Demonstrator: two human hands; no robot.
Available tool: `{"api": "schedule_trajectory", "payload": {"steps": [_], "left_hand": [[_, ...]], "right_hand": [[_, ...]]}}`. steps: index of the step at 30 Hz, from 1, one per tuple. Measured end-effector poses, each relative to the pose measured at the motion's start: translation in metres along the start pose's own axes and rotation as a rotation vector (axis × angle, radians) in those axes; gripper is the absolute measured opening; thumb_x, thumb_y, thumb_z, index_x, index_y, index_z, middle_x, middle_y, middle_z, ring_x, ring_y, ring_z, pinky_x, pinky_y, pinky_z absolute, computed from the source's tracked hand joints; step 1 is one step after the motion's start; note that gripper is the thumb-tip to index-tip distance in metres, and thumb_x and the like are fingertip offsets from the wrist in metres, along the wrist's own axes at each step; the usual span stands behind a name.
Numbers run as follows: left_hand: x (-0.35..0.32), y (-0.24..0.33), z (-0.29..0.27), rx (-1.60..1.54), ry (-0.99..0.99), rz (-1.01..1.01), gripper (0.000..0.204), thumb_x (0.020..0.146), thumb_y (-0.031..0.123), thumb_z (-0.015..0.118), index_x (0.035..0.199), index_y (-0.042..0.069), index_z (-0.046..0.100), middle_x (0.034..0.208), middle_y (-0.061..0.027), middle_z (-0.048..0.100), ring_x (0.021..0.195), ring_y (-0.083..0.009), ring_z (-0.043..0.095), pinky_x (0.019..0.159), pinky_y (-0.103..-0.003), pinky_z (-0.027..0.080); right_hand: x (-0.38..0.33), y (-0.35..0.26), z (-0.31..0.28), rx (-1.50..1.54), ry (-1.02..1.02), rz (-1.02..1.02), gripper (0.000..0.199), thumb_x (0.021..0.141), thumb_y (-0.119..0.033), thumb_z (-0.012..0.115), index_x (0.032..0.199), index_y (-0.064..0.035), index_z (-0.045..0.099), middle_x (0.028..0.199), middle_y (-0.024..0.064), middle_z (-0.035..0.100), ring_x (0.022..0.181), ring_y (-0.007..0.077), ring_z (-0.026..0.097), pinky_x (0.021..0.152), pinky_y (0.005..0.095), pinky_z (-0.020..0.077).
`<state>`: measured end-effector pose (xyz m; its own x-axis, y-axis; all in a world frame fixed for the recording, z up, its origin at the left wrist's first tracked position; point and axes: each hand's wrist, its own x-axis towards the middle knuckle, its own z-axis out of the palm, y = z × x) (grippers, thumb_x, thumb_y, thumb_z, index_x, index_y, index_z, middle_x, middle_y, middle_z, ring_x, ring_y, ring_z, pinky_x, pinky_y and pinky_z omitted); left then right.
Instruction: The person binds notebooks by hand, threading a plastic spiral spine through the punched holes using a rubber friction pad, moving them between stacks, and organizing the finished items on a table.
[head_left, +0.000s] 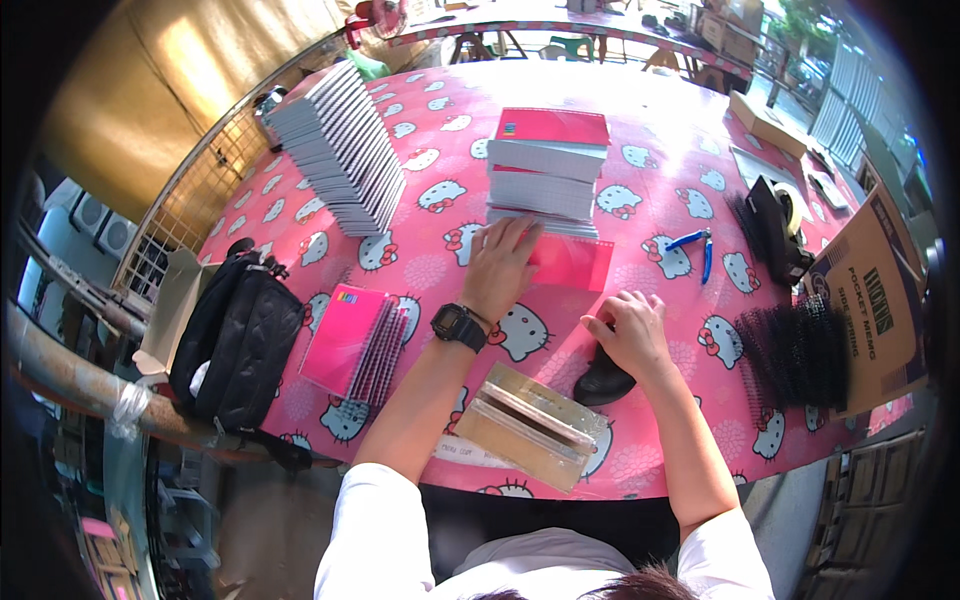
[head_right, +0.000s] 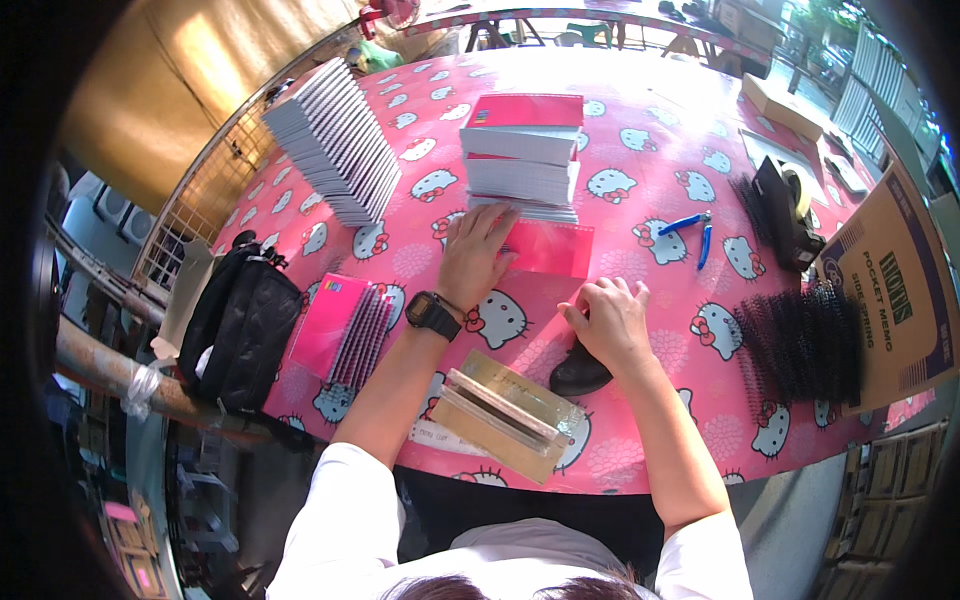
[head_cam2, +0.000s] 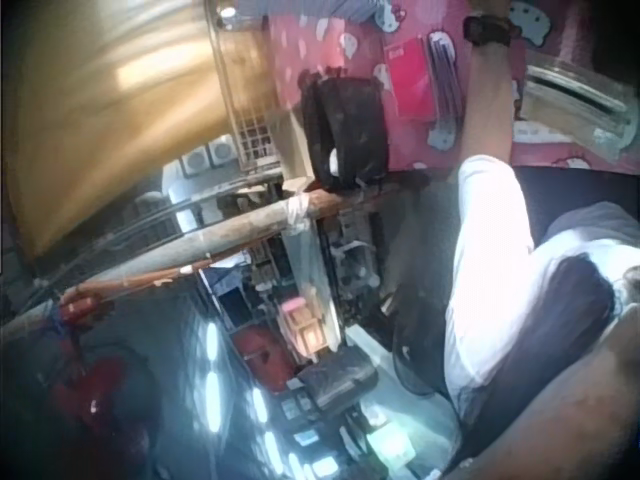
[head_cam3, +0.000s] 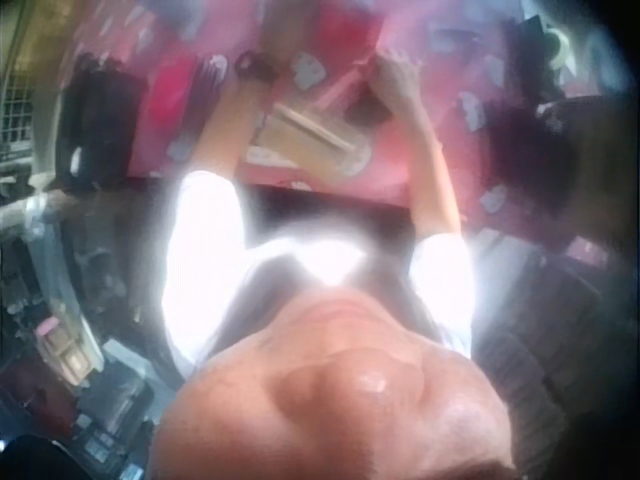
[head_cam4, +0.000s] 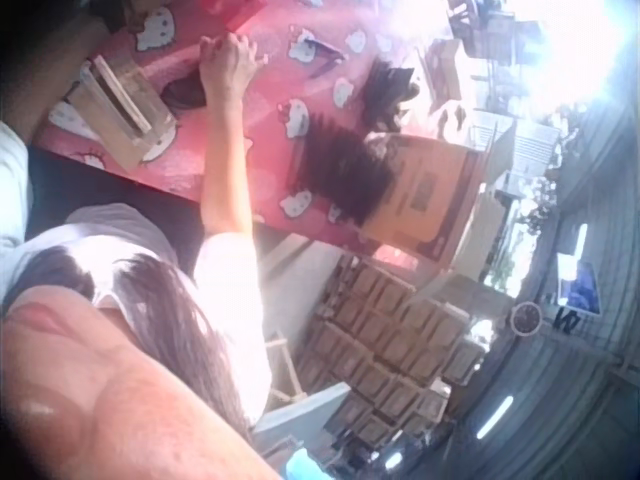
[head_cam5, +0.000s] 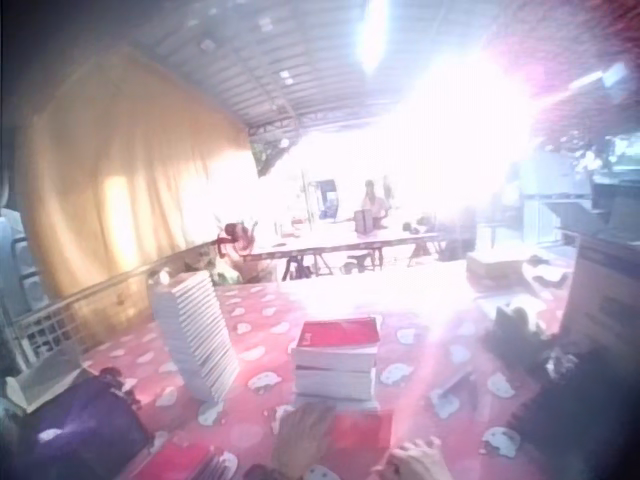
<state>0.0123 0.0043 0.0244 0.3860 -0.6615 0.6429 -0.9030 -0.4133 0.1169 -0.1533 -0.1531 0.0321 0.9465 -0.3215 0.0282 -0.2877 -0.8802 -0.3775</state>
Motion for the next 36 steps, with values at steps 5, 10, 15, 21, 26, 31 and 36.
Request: {"api": "schedule_trajectory", "payload": {"steps": [5, 10, 15, 21, 26, 31, 36], "left_hand": [[-0.005, 0.001, 0.022, -0.142, 0.086, -0.028, 0.058, 0.071, 0.008, 0.074, 0.125, 0.007, 0.054, 0.124, -0.0109, 0.054, 0.120, -0.0329, 0.048, 0.101, -0.045, 0.040], [-0.009, -0.001, 0.025, -0.190, 0.136, -0.030, 0.057, 0.067, 0.002, 0.076, 0.119, 0.007, 0.056, 0.123, -0.0117, 0.054, 0.118, -0.0338, 0.050, 0.099, -0.044, 0.044], [-0.008, -0.002, 0.025, -0.215, 0.173, -0.032, 0.050, 0.066, 0.003, 0.077, 0.110, 0.006, 0.056, 0.119, -0.0123, 0.056, 0.115, -0.0335, 0.051, 0.098, -0.044, 0.044], [-0.003, 0.001, 0.003, -0.217, 0.162, -0.009, 0.034, 0.064, -0.001, 0.076, 0.094, 0.005, 0.060, 0.096, -0.0096, 0.061, 0.102, -0.0305, 0.056, 0.091, -0.043, 0.043], [-0.005, 0.035, -0.097, -0.545, -0.018, -0.073, 0.020, 0.065, 0.002, 0.077, 0.082, 0.007, 0.067, 0.080, -0.0062, 0.060, 0.078, -0.0201, 0.063, 0.067, -0.031, 0.050], [-0.028, 0.069, -0.171, -0.664, -0.192, 0.070, 0.021, 0.067, 0.001, 0.076, 0.086, 0.007, 0.068, 0.082, -0.0052, 0.060, 0.073, -0.0194, 0.063, 0.066, -0.030, 0.051], [-0.049, 0.080, -0.149, -0.796, -0.279, 0.131, 0.023, 0.068, -0.001, 0.074, 0.089, 0.007, 0.069, 0.083, -0.0051, 0.060, 0.078, -0.0203, 0.062, 0.067, -0.030, 0.052]], "right_hand": [[0.009, 0.029, 0.019, 0.383, 0.402, -0.080, 0.052, 0.083, -0.027, 0.072, 0.123, 0.0010, 0.055, 0.116, 0.0178, 0.060, 0.110, 0.0325, 0.056, 0.093, 0.0402, 0.0457], [0.019, 0.010, 0.023, 0.710, 0.319, -0.030, 0.054, 0.082, -0.023, 0.073, 0.126, -0.0012, 0.051, 0.128, 0.0150, 0.054, 0.118, 0.0288, 0.053, 0.095, 0.0393, 0.0455], [0.017, 0.003, 0.026, 0.773, 0.371, -0.086, 0.046, 0.081, -0.017, 0.072, 0.122, -0.0070, 0.054, 0.127, 0.0112, 0.056, 0.114, 0.0271, 0.056, 0.089, 0.0366, 0.0478], [0.011, -0.011, 0.018, 0.752, 0.391, -0.150, 0.039, 0.080, -0.004, 0.069, 0.117, -0.0065, 0.058, 0.105, 0.0097, 0.066, 0.095, 0.0239, 0.062, 0.078, 0.0319, 0.0486], [-0.032, -0.025, -0.023, 0.648, 0.442, -0.437, 0.028, 0.076, -0.001, 0.069, 0.104, -0.0020, 0.066, 0.099, 0.0116, 0.066, 0.089, 0.0255, 0.062, 0.076, 0.0319, 0.0496], [-0.113, -0.041, -0.039, 0.541, 0.271, -0.484, 0.034, 0.071, -0.017, 0.074, 0.101, -0.0021, 0.068, 0.094, 0.0121, 0.069, 0.073, 0.0245, 0.062, 0.067, 0.0338, 0.0496], [-0.153, -0.036, -0.015, 0.524, 0.279, -0.313, 0.038, 0.062, -0.003, 0.076, 0.100, -0.0040, 0.070, 0.085, 0.0082, 0.061, 0.083, 0.0240, 0.058, 0.069, 0.0326, 0.0469]]}}
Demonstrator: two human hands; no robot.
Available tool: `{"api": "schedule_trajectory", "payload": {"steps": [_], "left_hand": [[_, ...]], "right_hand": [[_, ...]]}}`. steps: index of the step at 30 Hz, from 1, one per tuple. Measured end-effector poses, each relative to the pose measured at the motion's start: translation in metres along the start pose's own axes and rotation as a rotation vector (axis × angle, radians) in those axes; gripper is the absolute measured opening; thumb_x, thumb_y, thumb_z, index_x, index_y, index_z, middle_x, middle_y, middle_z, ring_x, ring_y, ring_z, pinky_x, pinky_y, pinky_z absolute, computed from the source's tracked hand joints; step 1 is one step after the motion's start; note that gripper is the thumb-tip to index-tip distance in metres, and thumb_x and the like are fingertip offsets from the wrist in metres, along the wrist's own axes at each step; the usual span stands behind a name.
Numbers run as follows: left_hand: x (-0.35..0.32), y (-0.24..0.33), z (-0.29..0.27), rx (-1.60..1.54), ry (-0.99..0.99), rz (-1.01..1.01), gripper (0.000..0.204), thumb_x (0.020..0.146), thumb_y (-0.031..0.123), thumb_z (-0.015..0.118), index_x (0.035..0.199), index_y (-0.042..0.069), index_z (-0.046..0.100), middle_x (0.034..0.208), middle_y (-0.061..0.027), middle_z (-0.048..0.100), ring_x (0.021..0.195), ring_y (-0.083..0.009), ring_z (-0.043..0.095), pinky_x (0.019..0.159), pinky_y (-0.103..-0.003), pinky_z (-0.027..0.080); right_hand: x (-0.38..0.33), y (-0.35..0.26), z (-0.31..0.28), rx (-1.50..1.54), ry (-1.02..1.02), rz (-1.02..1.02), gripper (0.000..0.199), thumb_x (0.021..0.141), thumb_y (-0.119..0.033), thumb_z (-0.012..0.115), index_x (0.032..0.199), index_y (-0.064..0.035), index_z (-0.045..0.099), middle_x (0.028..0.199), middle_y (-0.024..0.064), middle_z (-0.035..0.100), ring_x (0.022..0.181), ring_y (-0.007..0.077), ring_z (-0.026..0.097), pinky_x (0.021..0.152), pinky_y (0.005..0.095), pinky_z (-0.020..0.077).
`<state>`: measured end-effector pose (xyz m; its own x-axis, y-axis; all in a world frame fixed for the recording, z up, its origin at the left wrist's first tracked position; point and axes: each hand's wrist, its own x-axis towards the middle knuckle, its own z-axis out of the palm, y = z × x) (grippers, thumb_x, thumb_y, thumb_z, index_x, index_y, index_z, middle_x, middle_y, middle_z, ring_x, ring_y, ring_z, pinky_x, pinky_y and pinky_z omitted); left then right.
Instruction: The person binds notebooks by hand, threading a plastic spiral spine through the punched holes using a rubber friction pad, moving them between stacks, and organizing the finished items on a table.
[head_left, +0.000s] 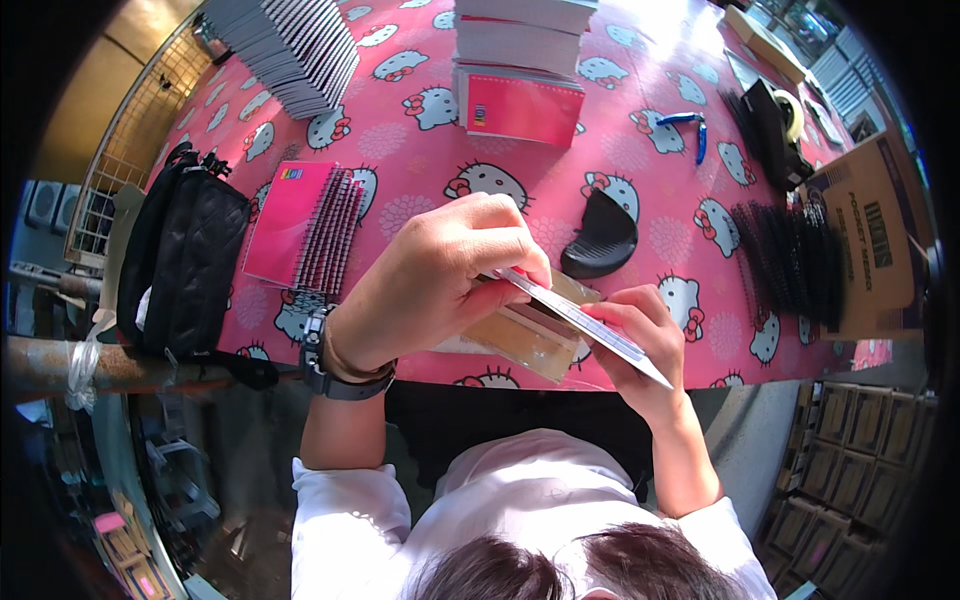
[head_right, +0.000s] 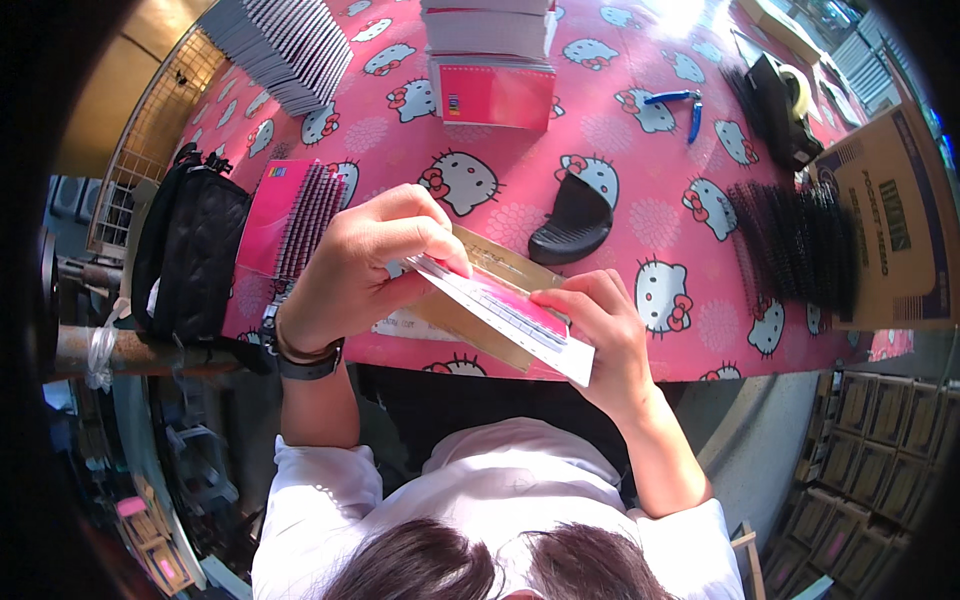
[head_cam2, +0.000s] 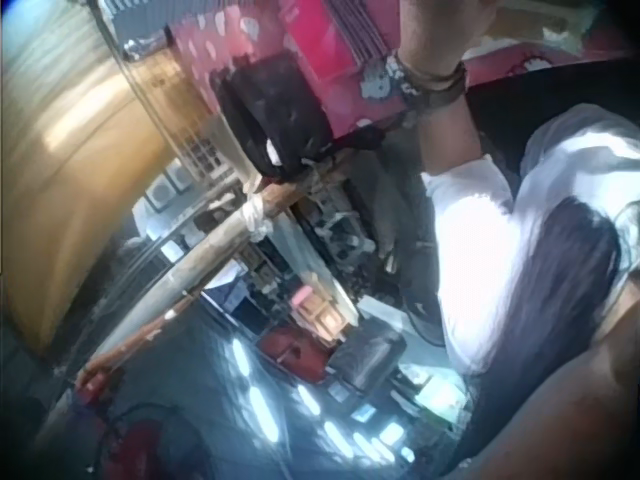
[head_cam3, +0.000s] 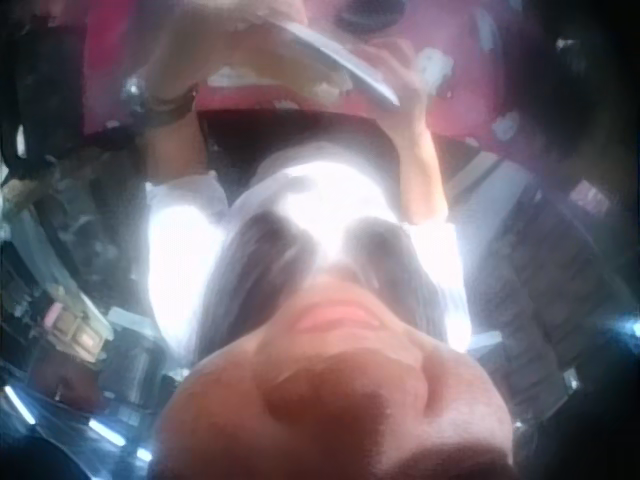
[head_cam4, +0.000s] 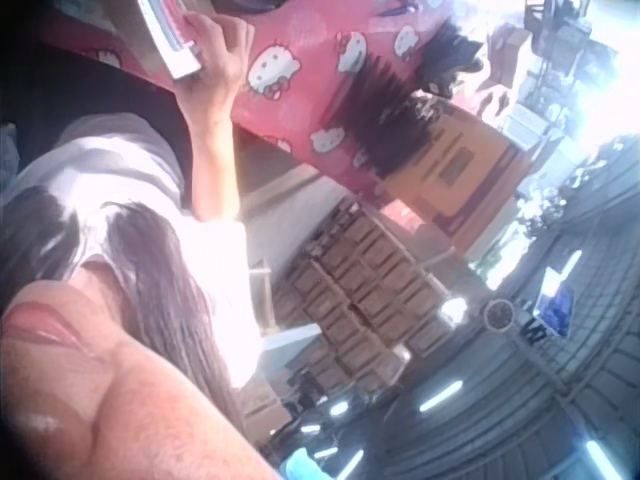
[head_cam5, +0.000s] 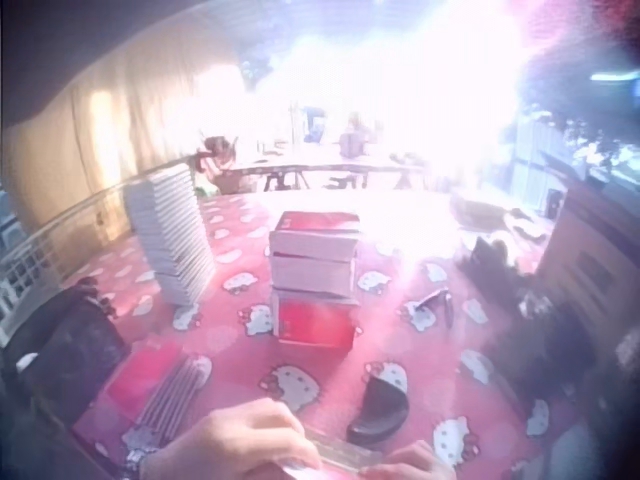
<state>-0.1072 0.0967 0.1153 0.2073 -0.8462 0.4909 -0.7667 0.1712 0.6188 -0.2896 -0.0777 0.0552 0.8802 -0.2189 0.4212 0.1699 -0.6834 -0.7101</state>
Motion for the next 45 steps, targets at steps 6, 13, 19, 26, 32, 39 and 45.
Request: {"api": "schedule_trajectory", "payload": {"steps": [6, 13, 19, 26, 32, 39, 45], "left_hand": [[0.004, 0.014, 0.000, 0.084, -0.059, -0.026, 0.024, 0.068, -0.002, 0.073, 0.091, 0.007, 0.069, 0.088, -0.0075, 0.061, 0.082, -0.0219, 0.062, 0.070, -0.032, 0.052], [-0.012, 0.006, 0.016, 0.173, 0.121, -0.111, 0.027, 0.068, -0.008, 0.068, 0.091, 0.005, 0.067, 0.089, -0.0089, 0.061, 0.083, -0.0251, 0.062, 0.071, -0.034, 0.052], [-0.012, 0.016, 0.010, 0.259, -0.140, -0.157, 0.044, 0.064, -0.011, 0.064, 0.105, 0.005, 0.066, 0.103, -0.0109, 0.064, 0.102, -0.0287, 0.061, 0.088, -0.036, 0.050], [-0.061, -0.015, 0.059, -0.178, 0.514, -0.435, 0.086, 0.078, 0.039, 0.073, 0.144, -0.001, 0.035, 0.149, -0.0137, 0.037, 0.139, -0.0276, 0.033, 0.114, -0.041, 0.025], [-0.056, -0.008, 0.106, -0.382, 0.830, -0.527, 0.068, 0.090, 0.041, 0.063, 0.139, -0.003, 0.043, 0.146, -0.0086, 0.041, 0.129, -0.0177, 0.042, 0.109, -0.035, 0.032], [-0.053, -0.006, 0.113, -0.464, 0.913, -0.646, 0.043, 0.095, 0.020, 0.056, 0.133, 0.002, 0.051, 0.138, -0.0048, 0.049, 0.116, -0.0141, 0.052, 0.102, -0.031, 0.040], [-0.054, -0.014, 0.108, -0.424, 0.904, -0.596, 0.046, 0.097, 0.030, 0.051, 0.132, 0.000, 0.052, 0.145, -0.0095, 0.045, 0.126, -0.0187, 0.047, 0.107, -0.036, 0.035]], "right_hand": [[-0.011, 0.008, -0.004, 0.047, -0.044, 0.014, 0.042, 0.058, 0.007, 0.074, 0.099, -0.0036, 0.069, 0.089, 0.0095, 0.063, 0.084, 0.0257, 0.058, 0.074, 0.0350, 0.0480], [-0.017, 0.012, 0.000, 0.087, 0.032, 0.054, 0.043, 0.064, 0.002, 0.077, 0.105, -0.0028, 0.066, 0.097, 0.0106, 0.065, 0.090, 0.0274, 0.059, 0.078, 0.0362, 0.0488], [-0.017, 0.015, 0.010, 0.122, -0.020, 0.061, 0.045, 0.061, 0.003, 0.077, 0.103, -0.0040, 0.063, 0.098, 0.0090, 0.065, 0.092, 0.0273, 0.060, 0.079, 0.0355, 0.0490], [-0.025, 0.012, 0.023, 0.634, 0.241, -0.002, 0.074, 0.075, -0.032, 0.080, 0.131, -0.0016, 0.042, 0.136, 0.0196, 0.048, 0.127, 0.0303, 0.046, 0.106, 0.0404, 0.0338], [0.000, 0.006, 0.060, 0.583, 0.234, 0.069, 0.041, 0.090, -0.007, 0.061, 0.129, -0.0043, 0.049, 0.128, 0.0142, 0.054, 0.123, 0.0247, 0.048, 0.099, 0.0353, 0.0384], [0.026, 0.094, -0.066, -0.351, 0.446, 0.335, 0.021, 0.085, -0.015, 0.069, 0.101, -0.0021, 0.067, 0.096, 0.0123, 0.068, 0.085, 0.0220, 0.066, 0.074, 0.0331, 0.0533], [0.006, 0.148, -0.104, -0.689, 0.141, 0.647, 0.025, 0.088, -0.019, 0.066, 0.106, -0.0018, 0.063, 0.100, 0.0156, 0.064, 0.087, 0.0277, 0.062, 0.081, 0.0339, 0.0498]]}}
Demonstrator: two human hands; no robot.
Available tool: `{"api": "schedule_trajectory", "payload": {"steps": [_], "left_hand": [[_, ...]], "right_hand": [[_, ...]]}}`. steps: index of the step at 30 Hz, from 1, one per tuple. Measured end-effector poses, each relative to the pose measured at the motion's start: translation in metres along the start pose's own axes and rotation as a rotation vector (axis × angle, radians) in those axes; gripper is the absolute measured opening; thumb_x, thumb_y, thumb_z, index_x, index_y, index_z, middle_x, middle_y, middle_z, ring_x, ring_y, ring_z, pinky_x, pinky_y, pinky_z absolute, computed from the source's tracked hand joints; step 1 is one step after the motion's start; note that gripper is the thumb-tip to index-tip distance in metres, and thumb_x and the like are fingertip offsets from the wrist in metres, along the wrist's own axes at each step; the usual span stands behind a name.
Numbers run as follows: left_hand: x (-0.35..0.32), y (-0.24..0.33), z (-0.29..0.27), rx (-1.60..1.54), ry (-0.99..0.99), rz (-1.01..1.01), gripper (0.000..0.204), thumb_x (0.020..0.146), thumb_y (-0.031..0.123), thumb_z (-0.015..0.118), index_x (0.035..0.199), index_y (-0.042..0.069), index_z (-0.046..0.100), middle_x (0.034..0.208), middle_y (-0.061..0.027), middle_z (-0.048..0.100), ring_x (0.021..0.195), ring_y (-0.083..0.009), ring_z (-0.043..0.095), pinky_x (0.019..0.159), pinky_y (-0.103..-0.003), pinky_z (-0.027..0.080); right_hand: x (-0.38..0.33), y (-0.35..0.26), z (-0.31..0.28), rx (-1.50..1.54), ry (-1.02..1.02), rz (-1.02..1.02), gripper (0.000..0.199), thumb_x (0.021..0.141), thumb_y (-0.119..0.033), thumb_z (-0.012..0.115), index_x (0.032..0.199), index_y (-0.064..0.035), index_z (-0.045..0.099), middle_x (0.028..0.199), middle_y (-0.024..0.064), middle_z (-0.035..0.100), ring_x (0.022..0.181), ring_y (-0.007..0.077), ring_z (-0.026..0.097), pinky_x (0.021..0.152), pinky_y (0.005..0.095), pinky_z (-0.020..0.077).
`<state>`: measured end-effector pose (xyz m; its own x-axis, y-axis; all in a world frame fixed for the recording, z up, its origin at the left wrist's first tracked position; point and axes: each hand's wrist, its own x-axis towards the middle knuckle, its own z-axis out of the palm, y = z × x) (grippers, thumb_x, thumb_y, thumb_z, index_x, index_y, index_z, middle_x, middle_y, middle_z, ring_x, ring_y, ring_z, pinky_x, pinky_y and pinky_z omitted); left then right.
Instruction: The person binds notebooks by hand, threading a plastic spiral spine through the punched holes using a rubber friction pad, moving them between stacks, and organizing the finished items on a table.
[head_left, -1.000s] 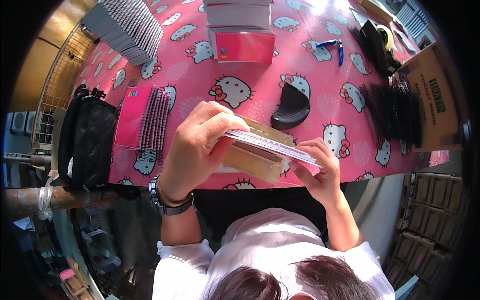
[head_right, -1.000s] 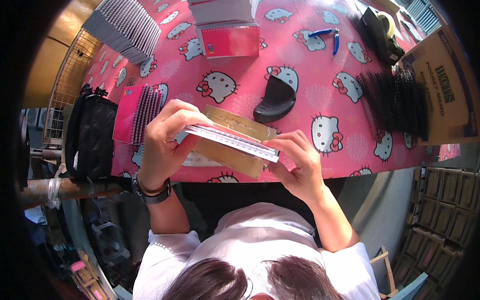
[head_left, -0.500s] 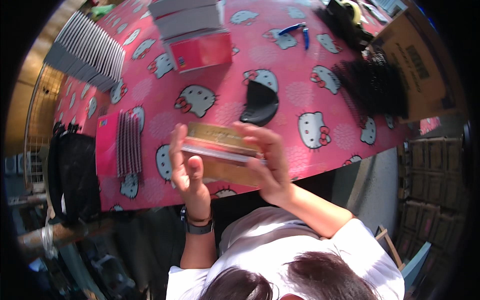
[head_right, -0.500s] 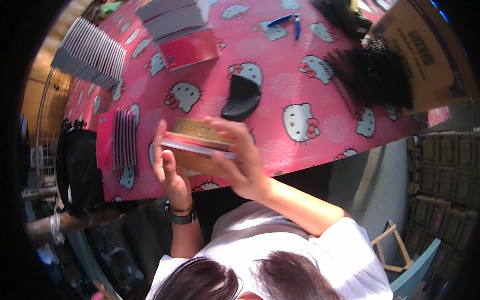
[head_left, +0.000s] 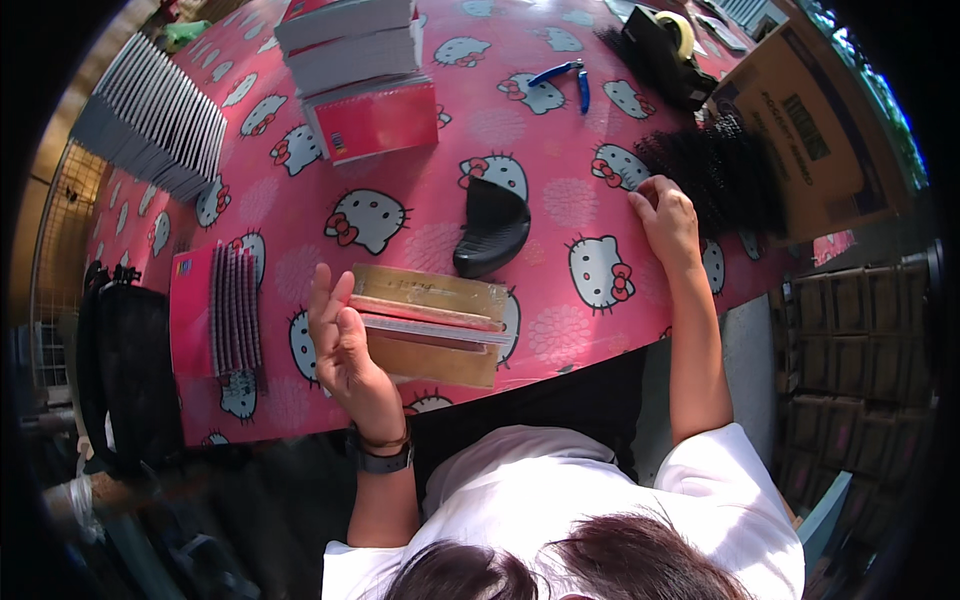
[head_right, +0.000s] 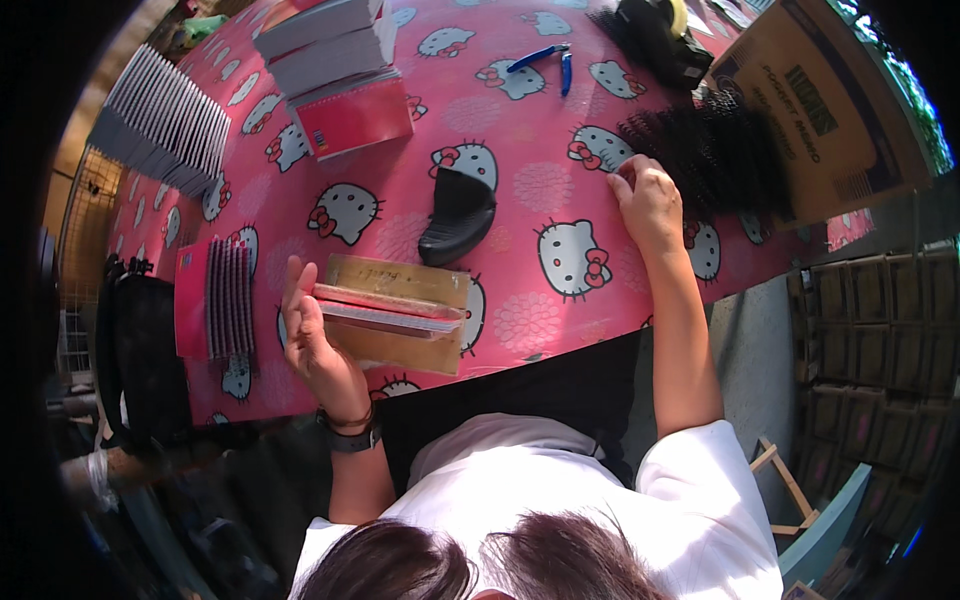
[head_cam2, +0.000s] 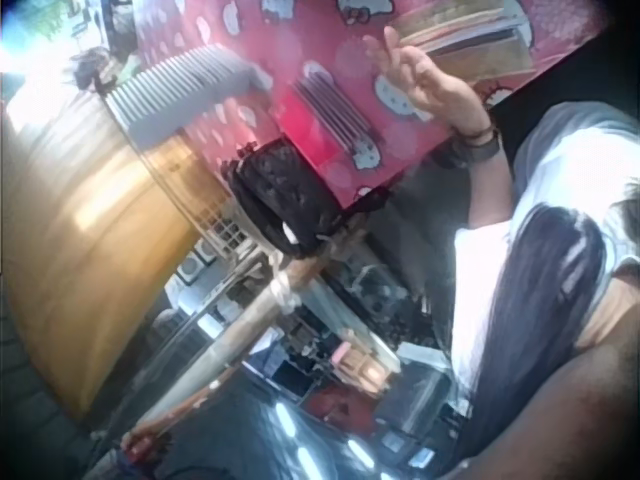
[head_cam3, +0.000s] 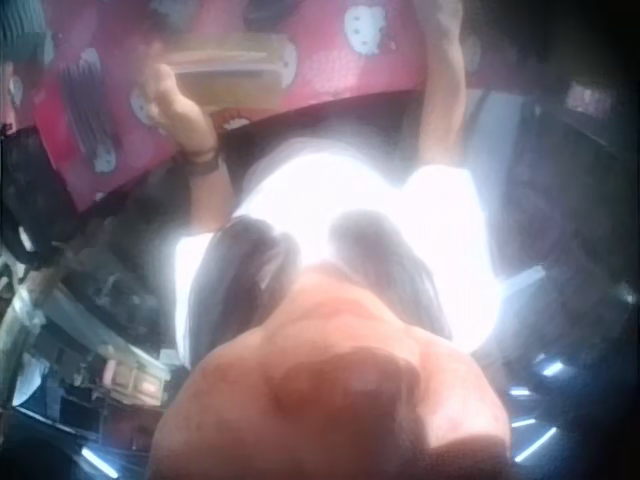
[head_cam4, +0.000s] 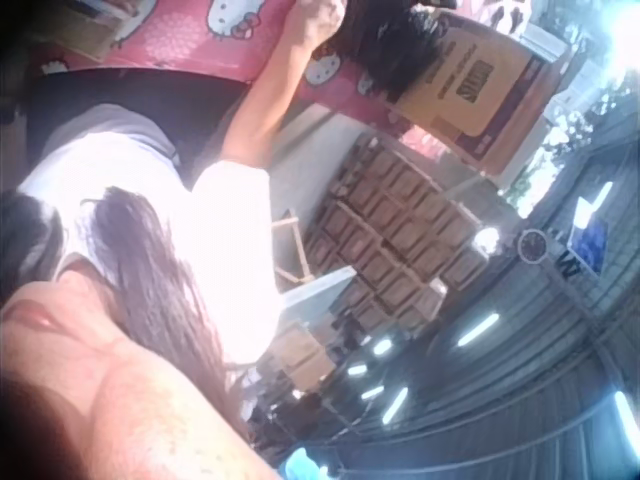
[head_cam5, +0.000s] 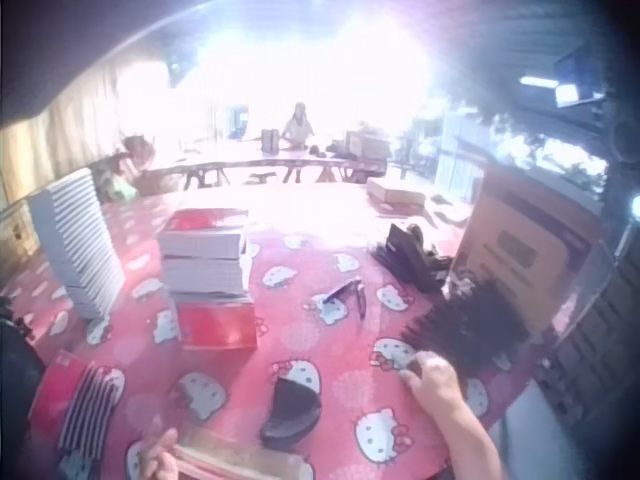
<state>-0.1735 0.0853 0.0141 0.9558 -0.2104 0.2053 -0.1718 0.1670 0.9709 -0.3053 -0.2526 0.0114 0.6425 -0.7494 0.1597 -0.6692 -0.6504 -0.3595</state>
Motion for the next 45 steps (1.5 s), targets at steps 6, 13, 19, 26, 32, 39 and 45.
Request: {"api": "schedule_trajectory", "payload": {"steps": [6, 13, 19, 26, 32, 39, 45], "left_hand": [[-0.007, 0.034, 0.007, 0.774, -0.174, 0.574, 0.031, 0.093, 0.025, 0.057, 0.119, 0.010, 0.066, 0.142, -0.0095, 0.049, 0.128, -0.0269, 0.048, 0.114, -0.055, 0.015], [-0.006, 0.027, 0.016, 0.693, -0.465, 0.600, 0.025, 0.076, 0.019, 0.077, 0.101, 0.019, 0.075, 0.096, 0.0051, 0.067, 0.107, -0.0181, 0.059, 0.116, -0.057, 0.009], [-0.008, 0.026, 0.019, 0.663, -0.420, 0.585, 0.027, 0.075, 0.016, 0.078, 0.101, 0.019, 0.075, 0.089, 0.0033, 0.064, 0.095, -0.0186, 0.060, 0.117, -0.049, 0.013], [-0.011, 0.030, 0.020, 0.681, -0.428, 0.579, 0.027, 0.076, 0.017, 0.076, 0.103, 0.019, 0.073, 0.093, 0.0037, 0.063, 0.097, -0.0175, 0.058, 0.115, -0.054, 0.012], [-0.004, 0.036, 0.024, 0.751, -0.645, 0.649, 0.027, 0.079, 0.023, 0.072, 0.106, 0.025, 0.069, 0.088, 0.0066, 0.055, 0.092, -0.0139, 0.055, 0.106, -0.062, 0.014], [-0.001, 0.035, 0.025, 0.748, -0.653, 0.639, 0.022, 0.079, 0.026, 0.072, 0.101, 0.023, 0.068, 0.090, 0.0080, 0.055, 0.095, -0.0136, 0.054, 0.102, -0.056, 0.022], [0.000, 0.031, 0.027, 0.739, -0.605, 0.691, 0.032, 0.078, 0.031, 0.073, 0.108, 0.024, 0.067, 0.097, 0.0090, 0.058, 0.099, -0.0142, 0.054, 0.099, -0.052, 0.026]], "right_hand": [[-0.073, -0.092, -0.031, 0.834, -0.446, -0.241, 0.023, 0.092, 0.001, 0.054, 0.113, -0.0023, 0.060, 0.091, 0.0077, 0.060, 0.085, 0.0193, 0.059, 0.074, 0.0294, 0.0472], [-0.099, -0.107, -0.037, 0.848, -0.486, -0.449, 0.021, 0.083, 0.003, 0.066, 0.104, -0.0005, 0.067, 0.086, 0.0069, 0.059, 0.077, 0.0163, 0.062, 0.065, 0.0281, 0.0494], [-0.095, -0.105, -0.040, 0.808, -0.419, -0.555, 0.022, 0.081, 0.006, 0.067, 0.102, -0.0006, 0.067, 0.088, 0.0076, 0.061, 0.079, 0.0170, 0.064, 0.069, 0.0283, 0.0531], [-0.099, -0.104, -0.040, 0.832, -0.660, -0.450, 0.031, 0.082, 0.003, 0.068, 0.112, -0.0001, 0.062, 0.083, 0.0072, 0.059, 0.076, 0.0147, 0.061, 0.065, 0.0282, 0.0514], [-0.097, -0.113, -0.042, 0.895, -0.639, -0.443, 0.041, 0.086, 0.006, 0.060, 0.125, -0.0011, 0.053, 0.078, 0.0048, 0.058, 0.071, 0.0093, 0.053, 0.063, 0.0239, 0.0476], [-0.035, -0.110, -0.013, 0.474, -0.367, -0.662, 0.060, 0.078, -0.018, 0.074, 0.132, -0.0067, 0.051, 0.129, 0.0159, 0.055, 0.114, 0.0274, 0.055, 0.094, 0.0381, 0.0450], [-0.018, -0.116, 0.027, 0.138, -0.284, -0.761, 0.070, 0.065, -0.039, 0.082, 0.127, -0.0166, 0.057, 0.146, 0.0185, 0.040, 0.131, 0.0370, 0.040, 0.105, 0.0476, 0.0350]]}}
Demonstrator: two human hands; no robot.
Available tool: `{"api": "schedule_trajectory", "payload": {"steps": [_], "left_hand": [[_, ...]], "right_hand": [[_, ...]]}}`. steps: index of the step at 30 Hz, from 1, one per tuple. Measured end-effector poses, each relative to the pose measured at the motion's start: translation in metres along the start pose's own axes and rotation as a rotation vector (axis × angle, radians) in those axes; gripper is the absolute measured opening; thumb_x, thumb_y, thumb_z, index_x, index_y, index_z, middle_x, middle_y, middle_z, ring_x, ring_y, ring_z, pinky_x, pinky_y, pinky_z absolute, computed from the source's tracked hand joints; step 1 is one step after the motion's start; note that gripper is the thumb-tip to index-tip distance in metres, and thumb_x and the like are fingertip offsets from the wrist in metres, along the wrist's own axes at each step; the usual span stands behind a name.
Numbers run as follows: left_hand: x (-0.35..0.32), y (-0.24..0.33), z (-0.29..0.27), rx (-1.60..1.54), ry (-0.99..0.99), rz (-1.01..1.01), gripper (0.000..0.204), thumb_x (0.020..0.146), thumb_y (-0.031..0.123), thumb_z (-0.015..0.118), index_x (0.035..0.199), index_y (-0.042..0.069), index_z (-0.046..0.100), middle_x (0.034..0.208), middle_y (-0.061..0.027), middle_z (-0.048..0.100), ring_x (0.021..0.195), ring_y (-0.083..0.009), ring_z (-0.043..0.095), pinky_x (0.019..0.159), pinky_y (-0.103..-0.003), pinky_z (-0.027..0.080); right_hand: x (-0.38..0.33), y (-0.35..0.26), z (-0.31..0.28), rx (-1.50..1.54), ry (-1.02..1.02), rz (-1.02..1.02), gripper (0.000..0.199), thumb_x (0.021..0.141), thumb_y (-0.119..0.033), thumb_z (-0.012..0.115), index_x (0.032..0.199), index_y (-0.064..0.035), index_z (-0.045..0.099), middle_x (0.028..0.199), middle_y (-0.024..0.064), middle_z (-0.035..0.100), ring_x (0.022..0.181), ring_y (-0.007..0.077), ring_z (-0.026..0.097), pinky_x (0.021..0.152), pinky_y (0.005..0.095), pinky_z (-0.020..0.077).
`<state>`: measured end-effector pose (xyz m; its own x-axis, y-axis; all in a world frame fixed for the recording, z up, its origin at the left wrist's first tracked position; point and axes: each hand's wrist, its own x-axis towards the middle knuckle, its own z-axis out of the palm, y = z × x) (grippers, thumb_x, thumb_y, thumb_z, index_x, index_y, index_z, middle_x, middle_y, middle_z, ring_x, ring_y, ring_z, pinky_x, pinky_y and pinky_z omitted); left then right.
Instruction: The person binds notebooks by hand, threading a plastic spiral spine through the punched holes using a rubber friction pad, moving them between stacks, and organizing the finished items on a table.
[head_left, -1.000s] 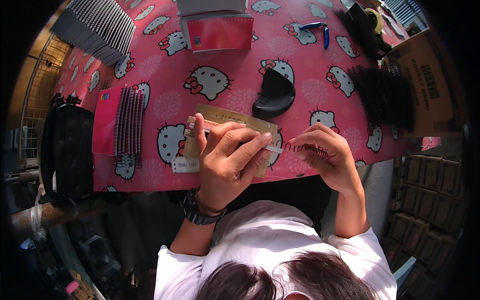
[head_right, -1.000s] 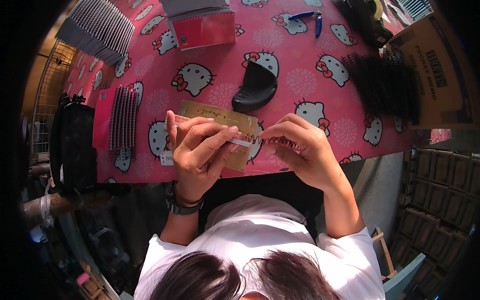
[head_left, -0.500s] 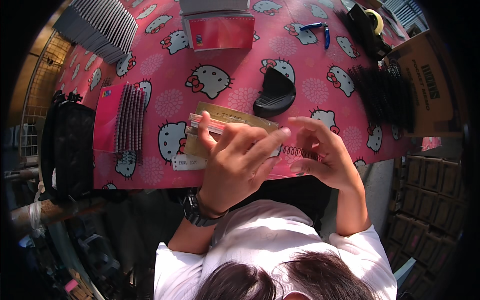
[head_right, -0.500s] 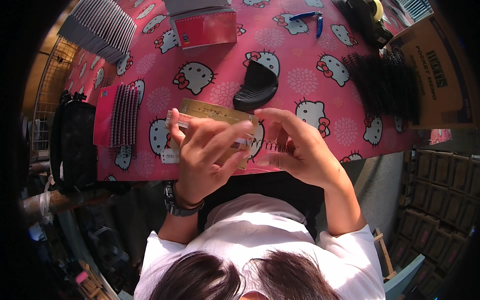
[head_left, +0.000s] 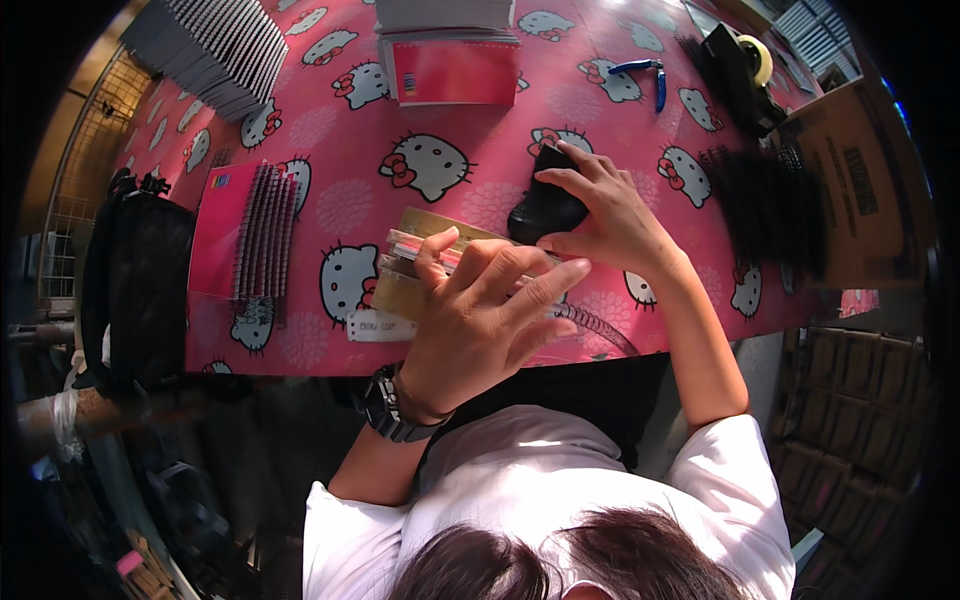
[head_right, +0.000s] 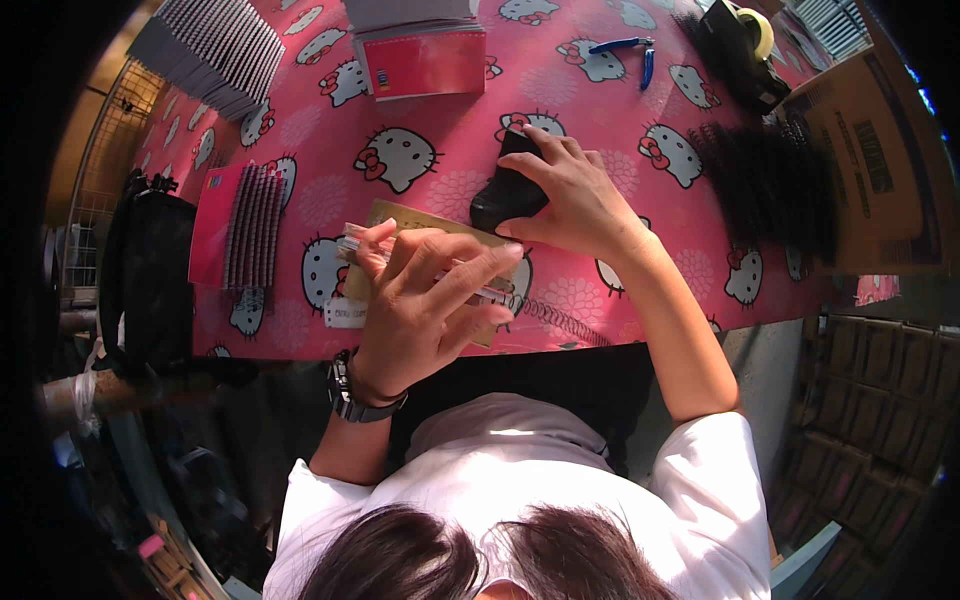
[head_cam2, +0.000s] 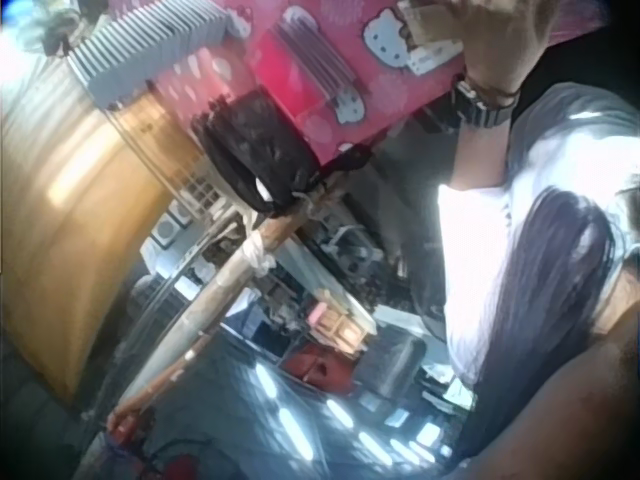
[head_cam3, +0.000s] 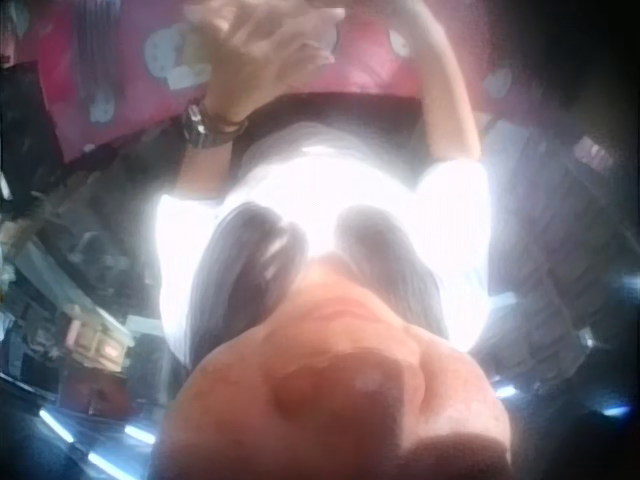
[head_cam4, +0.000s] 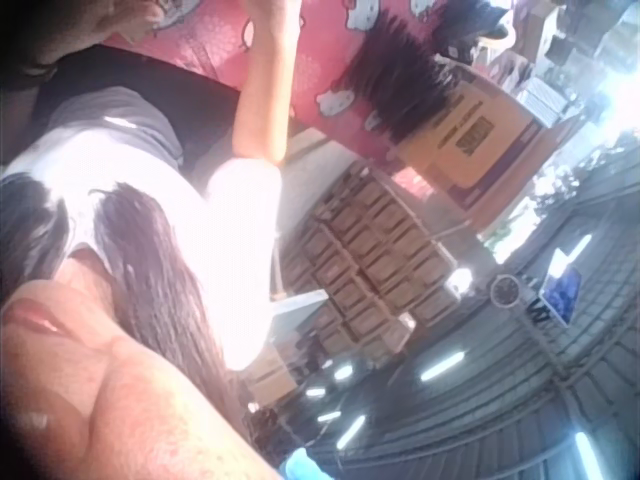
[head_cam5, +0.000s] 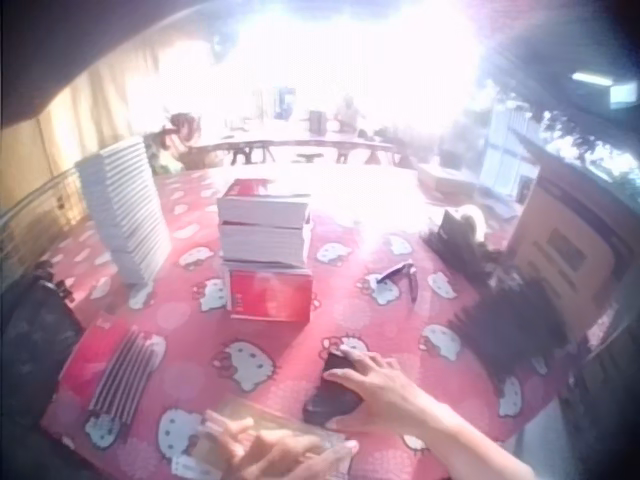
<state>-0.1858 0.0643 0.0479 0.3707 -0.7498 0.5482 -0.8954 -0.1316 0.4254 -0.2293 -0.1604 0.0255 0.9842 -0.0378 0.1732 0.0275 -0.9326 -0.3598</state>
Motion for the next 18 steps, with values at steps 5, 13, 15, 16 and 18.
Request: {"api": "schedule_trajectory", "payload": {"steps": [5, 13, 15, 16, 18], "left_hand": [[-0.004, -0.004, -0.001, 0.016, -0.032, 0.004, 0.026, 0.079, 0.035, 0.072, 0.102, 0.023, 0.068, 0.103, 0.0081, 0.059, 0.103, -0.0139, 0.054, 0.098, -0.050, 0.026], [-0.001, -0.001, -0.004, 0.005, -0.036, -0.053, 0.016, 0.077, 0.035, 0.074, 0.090, 0.025, 0.074, 0.106, 0.0071, 0.063, 0.107, -0.0177, 0.056, 0.100, -0.047, 0.022], [0.003, 0.001, -0.010, -0.019, -0.050, -0.068, 0.015, 0.076, 0.033, 0.074, 0.090, 0.025, 0.075, 0.105, 0.0071, 0.063, 0.108, -0.0181, 0.056, 0.101, -0.047, 0.022], [0.005, 0.002, -0.013, -0.050, -0.050, -0.069, 0.015, 0.076, 0.032, 0.075, 0.090, 0.025, 0.075, 0.105, 0.0072, 0.064, 0.109, -0.0183, 0.056, 0.101, -0.046, 0.022], [0.007, 0.000, -0.015, -0.109, -0.046, -0.052, 0.014, 0.076, 0.032, 0.075, 0.088, 0.025, 0.075, 0.104, 0.0076, 0.065, 0.110, -0.0187, 0.055, 0.101, -0.046, 0.021]], "right_hand": [[-0.001, -0.001, 0.003, 0.077, 0.028, 0.000, 0.065, 0.064, -0.037, 0.083, 0.121, -0.0141, 0.060, 0.142, 0.0182, 0.044, 0.129, 0.0376, 0.041, 0.104, 0.0471, 0.0362], [-0.017, -0.004, 0.002, 0.073, 0.111, 0.022, 0.069, 0.061, -0.036, 0.085, 0.120, -0.0102, 0.059, 0.136, 0.0206, 0.047, 0.124, 0.0402, 0.047, 0.103, 0.0463, 0.0410], [-0.017, -0.003, 0.002, 0.129, 0.144, 0.025, 0.069, 0.061, -0.035, 0.084, 0.120, -0.0099, 0.059, 0.135, 0.0215, 0.047, 0.123, 0.0404, 0.049, 0.102, 0.0457, 0.0423], [-0.018, -0.004, 0.001, 0.218, 0.171, 0.042, 0.069, 0.062, -0.035, 0.084, 0.120, -0.0100, 0.059, 0.135, 0.0218, 0.048, 0.122, 0.0402, 0.050, 0.101, 0.0454, 0.0428], [-0.018, -0.004, 0.000, 0.352, 0.198, 0.060, 0.068, 0.062, -0.034, 0.084, 0.120, -0.0095, 0.059, 0.134, 0.0218, 0.049, 0.121, 0.0386, 0.051, 0.100, 0.0444, 0.0434]]}}
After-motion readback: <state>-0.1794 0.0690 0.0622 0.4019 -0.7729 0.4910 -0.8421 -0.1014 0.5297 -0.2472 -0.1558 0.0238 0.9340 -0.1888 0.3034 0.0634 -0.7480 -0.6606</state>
